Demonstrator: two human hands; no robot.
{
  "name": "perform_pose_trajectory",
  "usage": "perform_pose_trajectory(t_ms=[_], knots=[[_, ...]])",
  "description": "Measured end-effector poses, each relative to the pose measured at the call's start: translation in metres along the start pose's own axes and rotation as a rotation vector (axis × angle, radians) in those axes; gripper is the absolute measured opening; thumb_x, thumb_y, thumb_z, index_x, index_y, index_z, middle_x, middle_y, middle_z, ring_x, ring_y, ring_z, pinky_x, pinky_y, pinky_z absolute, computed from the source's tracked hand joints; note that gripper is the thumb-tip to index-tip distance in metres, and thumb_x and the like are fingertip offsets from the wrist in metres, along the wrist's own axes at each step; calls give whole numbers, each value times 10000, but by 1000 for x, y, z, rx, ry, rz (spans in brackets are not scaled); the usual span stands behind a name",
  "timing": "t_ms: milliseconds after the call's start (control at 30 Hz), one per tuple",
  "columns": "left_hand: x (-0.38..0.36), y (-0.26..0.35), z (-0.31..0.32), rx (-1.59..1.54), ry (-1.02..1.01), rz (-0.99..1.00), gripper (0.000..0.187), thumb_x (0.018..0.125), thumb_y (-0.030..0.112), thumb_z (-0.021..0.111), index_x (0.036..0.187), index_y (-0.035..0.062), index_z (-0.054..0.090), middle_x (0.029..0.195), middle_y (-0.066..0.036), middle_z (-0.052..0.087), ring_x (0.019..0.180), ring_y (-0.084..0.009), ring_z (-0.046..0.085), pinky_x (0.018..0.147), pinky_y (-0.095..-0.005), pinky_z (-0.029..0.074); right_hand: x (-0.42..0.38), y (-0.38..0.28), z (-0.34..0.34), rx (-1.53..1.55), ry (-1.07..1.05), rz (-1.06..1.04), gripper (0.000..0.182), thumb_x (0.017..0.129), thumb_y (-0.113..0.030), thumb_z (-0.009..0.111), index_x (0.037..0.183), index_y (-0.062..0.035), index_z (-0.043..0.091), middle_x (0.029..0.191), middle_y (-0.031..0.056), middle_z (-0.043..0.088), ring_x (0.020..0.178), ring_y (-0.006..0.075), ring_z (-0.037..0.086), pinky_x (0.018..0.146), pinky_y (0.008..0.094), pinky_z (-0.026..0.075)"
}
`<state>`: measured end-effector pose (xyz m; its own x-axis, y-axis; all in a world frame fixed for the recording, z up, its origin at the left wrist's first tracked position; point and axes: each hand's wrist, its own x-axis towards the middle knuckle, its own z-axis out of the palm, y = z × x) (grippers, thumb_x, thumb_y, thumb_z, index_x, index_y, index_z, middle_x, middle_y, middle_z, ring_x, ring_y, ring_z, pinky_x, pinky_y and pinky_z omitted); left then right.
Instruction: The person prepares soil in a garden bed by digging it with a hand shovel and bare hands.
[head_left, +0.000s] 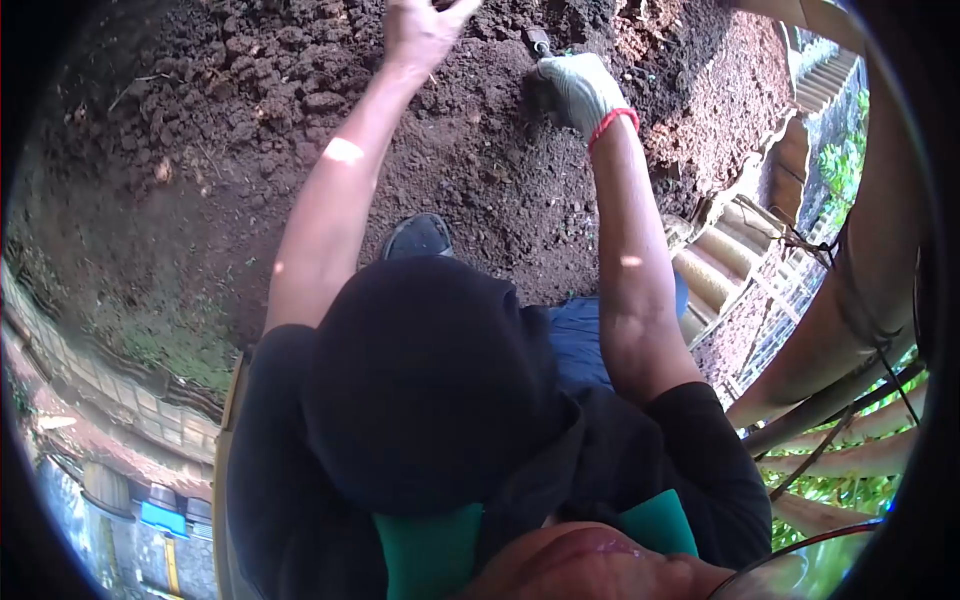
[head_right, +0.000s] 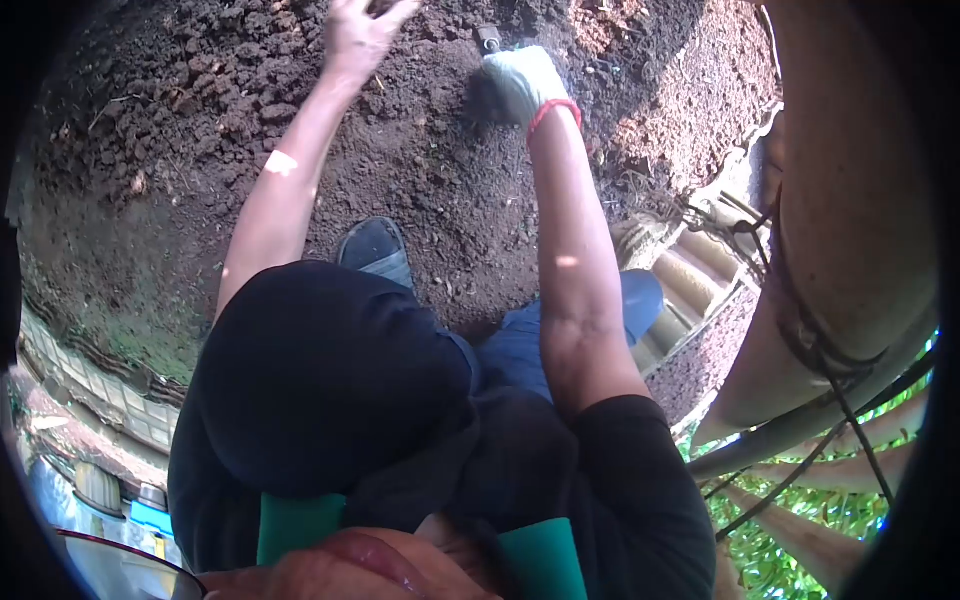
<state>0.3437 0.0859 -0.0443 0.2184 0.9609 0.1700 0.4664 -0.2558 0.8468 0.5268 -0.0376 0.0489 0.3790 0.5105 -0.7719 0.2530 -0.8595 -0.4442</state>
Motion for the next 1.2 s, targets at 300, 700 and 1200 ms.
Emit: perform_pose_trajectory(t_ms=[300,700,1200], knots=[[4,-35,-179,131,286,-350,451,919,459,761,767,41,690,696,-65,681,524,-107,603,524,-242,514,-44,0,34,-539,402,-375,377,998,-363,565,1062,-6,667,923,239,713,860,408,703,791,490,543],[-36,-90,-287,926,464,-240,628,920,348,704,1422,3,548,1325,-322,342,1187,-425,464,1003,-533,482,-57,-18,-23,-222,510,-344,298,957,-257,658,1193,-82,713,800,75,692,678,124,601,653,318,490],[-58,-127,-296,937,357,-351,817,1034,659,362,1632,112,259,1661,-331,23,1510,-544,164,1216,-611,236,80,-50,-27,-558,580,-457,325,877,-262,616,1028,13,698,1018,255,712,980,408,688,877,449,534]])
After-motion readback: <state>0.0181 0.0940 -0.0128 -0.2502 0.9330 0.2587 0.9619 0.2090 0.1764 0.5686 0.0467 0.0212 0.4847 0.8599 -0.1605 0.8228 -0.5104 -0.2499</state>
